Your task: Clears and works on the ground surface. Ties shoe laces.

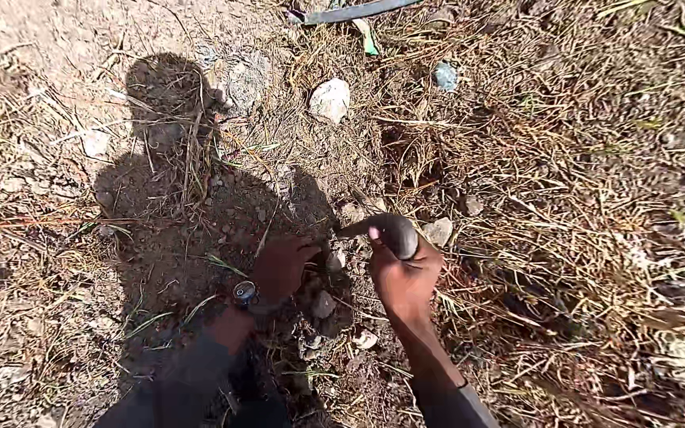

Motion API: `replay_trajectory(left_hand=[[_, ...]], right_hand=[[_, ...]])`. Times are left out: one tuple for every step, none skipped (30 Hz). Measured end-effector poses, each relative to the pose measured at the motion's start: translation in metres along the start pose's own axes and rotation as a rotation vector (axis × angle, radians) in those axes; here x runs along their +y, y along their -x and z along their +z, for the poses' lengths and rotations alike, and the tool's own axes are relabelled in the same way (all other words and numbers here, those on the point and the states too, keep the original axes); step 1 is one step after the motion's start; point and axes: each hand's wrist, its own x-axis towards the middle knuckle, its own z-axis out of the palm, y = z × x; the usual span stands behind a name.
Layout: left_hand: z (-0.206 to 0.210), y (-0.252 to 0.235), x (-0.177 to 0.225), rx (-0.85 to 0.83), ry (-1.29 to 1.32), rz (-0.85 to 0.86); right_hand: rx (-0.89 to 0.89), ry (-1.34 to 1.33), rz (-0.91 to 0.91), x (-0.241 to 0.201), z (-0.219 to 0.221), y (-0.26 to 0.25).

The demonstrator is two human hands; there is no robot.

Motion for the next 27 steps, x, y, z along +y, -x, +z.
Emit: replay_trajectory(left_hand=[[-0.014,0.008,0.000,0.063,0.074,-0.071],[-0.025,0.018,-0.001,0.121,0.144,-0.167],[-0.035,0.031,0.003,0.167,0.232,-0.275],[-0.040,0.055,0.009,0.169,0.292,-0.380],[-0.039,0.081,0.011,0.159,0.315,-0.436],[-0.036,0.104,0.009,0.146,0.314,-0.440],[-0.028,0.130,0.007,0.128,0.291,-0.421],[-0.017,0.155,0.006,0.118,0.260,-0.402],[-0.005,0.180,0.007,0.116,0.220,-0.392],[0.006,0.204,0.010,0.103,0.172,-0.397],[0.016,0.224,0.013,0.088,0.138,-0.399],[0.025,0.244,0.018,0.048,0.118,-0.405],[0.035,0.262,0.021,0.001,0.109,-0.407],[0.045,0.276,0.023,-0.053,0.101,-0.392],[0.053,0.287,0.026,-0.101,0.114,-0.376],[0.060,0.296,0.029,-0.138,0.137,-0.369],[0.066,0.303,0.030,-0.135,0.134,-0.357],[0.070,0.308,0.031,-0.130,0.132,-0.369],[0.071,0.312,0.031,-0.111,0.144,-0.386],[0.071,0.317,0.032,-0.083,0.167,-0.408],[0.070,0.321,0.033,-0.060,0.193,-0.432],[0.069,0.324,0.035,-0.046,0.209,-0.461],[0.070,0.329,0.038,-0.038,0.220,-0.493],[0.074,0.334,0.042,-0.026,0.237,-0.525],[0.079,0.337,0.044,-0.001,0.251,-0.551],[0.084,0.338,0.045,0.033,0.255,-0.577],[0.086,0.335,0.048,0.073,0.256,-0.605]], right_hand=[[-0.028,0.030,0.003,-0.011,-0.003,-0.008],[-0.030,0.042,-0.005,-0.024,-0.012,-0.009],[-0.026,0.040,-0.006,-0.036,-0.026,0.000],[-0.026,0.022,0.035,-0.045,-0.047,0.018],[-0.006,-0.008,0.083,-0.053,-0.067,0.032],[0.021,-0.062,0.115,-0.056,-0.083,0.042],[0.011,-0.104,0.148,-0.061,-0.099,0.054],[-0.036,-0.120,0.178,-0.068,-0.112,0.067],[-0.096,-0.115,0.186,-0.079,-0.121,0.079],[-0.147,-0.059,0.177,-0.089,-0.128,0.090],[-0.189,0.046,0.159,-0.095,-0.135,0.100],[-0.255,0.170,0.121,-0.097,-0.144,0.107],[-0.353,0.312,0.074,-0.096,-0.153,0.112],[-0.477,0.457,0.030,-0.096,-0.160,0.115],[-0.600,0.598,0.027,-0.094,-0.164,0.118],[-0.710,0.704,0.057,-0.089,-0.165,0.123],[-0.795,0.773,0.101,-0.081,-0.165,0.128],[-0.843,0.821,0.145,-0.069,-0.163,0.134],[-0.879,0.862,0.178,-0.054,-0.160,0.141],[-0.908,0.897,0.204,-0.036,-0.158,0.149],[-0.931,0.925,0.216,-0.016,-0.155,0.156],[-0.957,0.953,0.207,0.006,-0.149,0.163],[-0.984,0.982,0.200,0.029,-0.141,0.168],[-1.007,1.003,0.200,0.049,-0.134,0.174],[-1.030,1.027,0.221,0.064,-0.124,0.177],[-1.046,1.050,0.230,0.077,-0.114,0.179],[-1.043,1.057,0.218,0.086,-0.106,0.181]])
